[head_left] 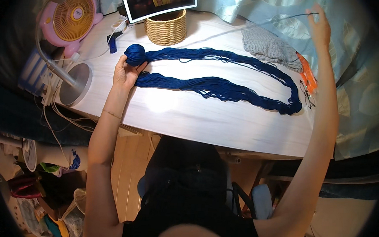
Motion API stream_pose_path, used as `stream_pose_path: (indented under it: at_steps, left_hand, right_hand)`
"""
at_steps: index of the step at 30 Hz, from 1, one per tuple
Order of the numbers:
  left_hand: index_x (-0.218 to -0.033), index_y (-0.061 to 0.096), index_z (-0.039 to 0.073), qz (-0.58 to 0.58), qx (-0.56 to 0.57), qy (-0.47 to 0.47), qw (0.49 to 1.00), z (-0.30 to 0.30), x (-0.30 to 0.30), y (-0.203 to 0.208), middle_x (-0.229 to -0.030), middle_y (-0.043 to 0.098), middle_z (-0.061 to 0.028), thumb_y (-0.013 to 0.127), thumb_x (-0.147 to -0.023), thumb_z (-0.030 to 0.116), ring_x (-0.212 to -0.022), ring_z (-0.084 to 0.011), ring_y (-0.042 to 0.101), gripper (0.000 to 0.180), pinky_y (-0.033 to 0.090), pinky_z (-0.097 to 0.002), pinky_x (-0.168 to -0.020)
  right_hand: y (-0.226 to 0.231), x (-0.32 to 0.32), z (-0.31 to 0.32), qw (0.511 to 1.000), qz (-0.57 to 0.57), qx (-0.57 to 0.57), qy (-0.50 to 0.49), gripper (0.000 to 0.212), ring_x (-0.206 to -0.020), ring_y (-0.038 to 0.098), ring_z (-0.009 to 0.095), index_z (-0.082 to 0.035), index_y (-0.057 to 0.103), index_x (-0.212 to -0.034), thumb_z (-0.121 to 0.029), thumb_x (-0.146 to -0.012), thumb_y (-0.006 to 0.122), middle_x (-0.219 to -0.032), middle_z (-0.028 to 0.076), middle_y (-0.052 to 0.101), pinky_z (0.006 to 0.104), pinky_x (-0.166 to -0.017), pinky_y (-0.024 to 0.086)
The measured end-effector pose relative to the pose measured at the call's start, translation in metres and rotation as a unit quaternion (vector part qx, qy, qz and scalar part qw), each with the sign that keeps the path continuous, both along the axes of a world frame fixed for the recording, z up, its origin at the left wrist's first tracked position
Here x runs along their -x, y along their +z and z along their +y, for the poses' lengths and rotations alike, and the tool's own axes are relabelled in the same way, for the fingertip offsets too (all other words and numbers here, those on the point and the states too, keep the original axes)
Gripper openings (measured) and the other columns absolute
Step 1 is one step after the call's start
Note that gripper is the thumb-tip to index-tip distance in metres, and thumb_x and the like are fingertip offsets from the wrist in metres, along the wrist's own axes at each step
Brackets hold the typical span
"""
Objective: The person winds blue yarn into a ball by hand while sitting at a desk. They pull lengths of yarn from a loop on the table and wrap them around the ball to increase its size.
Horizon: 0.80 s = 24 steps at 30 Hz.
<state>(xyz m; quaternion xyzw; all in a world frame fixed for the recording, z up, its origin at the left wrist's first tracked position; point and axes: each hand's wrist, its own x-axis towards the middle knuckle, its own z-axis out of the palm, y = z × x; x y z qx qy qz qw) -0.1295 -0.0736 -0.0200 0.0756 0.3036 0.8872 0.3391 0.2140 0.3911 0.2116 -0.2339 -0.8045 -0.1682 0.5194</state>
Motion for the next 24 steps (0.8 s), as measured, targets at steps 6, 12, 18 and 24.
stream_pose_path:
  at_steps: [6,12,18,24]
  left_hand:
    - [-0.121,0.043,-0.004,0.094,-0.013,-0.082,0.992,0.017,-0.036,0.066,-0.119,0.054,-0.0174,0.053,-0.089,0.017,-0.111,-0.0288,0.054,0.039,0.044,-0.0463,-0.098]
    - [-0.113,0.052,0.000,0.302,0.016,-0.143,0.942,0.062,-0.096,0.107,-0.109,0.056,-0.0122,0.057,-0.082,0.008,-0.098,-0.0193,0.059,0.032,0.052,-0.0357,-0.085]
    - [-0.116,0.046,-0.001,0.405,-0.026,-0.182,0.895,0.095,-0.137,0.095,-0.108,0.055,-0.0088,0.055,-0.077,-0.003,-0.098,-0.0138,0.056,0.040,0.048,-0.0279,-0.087]
    - [-0.114,0.050,0.000,0.521,0.030,-0.040,0.852,0.091,-0.123,0.071,-0.113,0.052,-0.0071,0.058,-0.073,-0.002,-0.107,-0.0153,0.053,0.041,0.047,-0.0288,-0.089]
  right_hand:
    - [-0.082,-0.006,-0.048,0.846,-0.354,0.389,0.089,0.049,-0.098,0.059,0.019,-0.005,0.049,-0.129,-0.014,-0.082,0.060,-0.111,0.012,0.061,0.0319,-0.085,0.044]
    - [-0.084,0.050,-0.178,0.809,-0.270,0.423,0.305,0.059,-0.109,0.054,0.021,-0.007,0.037,-0.138,-0.041,-0.091,0.046,-0.116,0.010,0.060,0.0340,-0.090,0.042]
    - [-0.175,0.098,-0.235,0.338,0.082,0.719,0.602,0.069,-0.112,0.050,0.021,-0.001,0.044,-0.123,-0.060,-0.092,0.026,-0.116,0.011,0.054,0.0361,-0.098,0.038]
    - [-0.202,0.102,-0.228,0.289,-0.007,0.737,0.611,0.043,-0.065,0.050,0.008,-0.005,0.053,-0.110,-0.041,-0.098,0.032,-0.085,0.001,0.056,0.0206,-0.062,0.044]
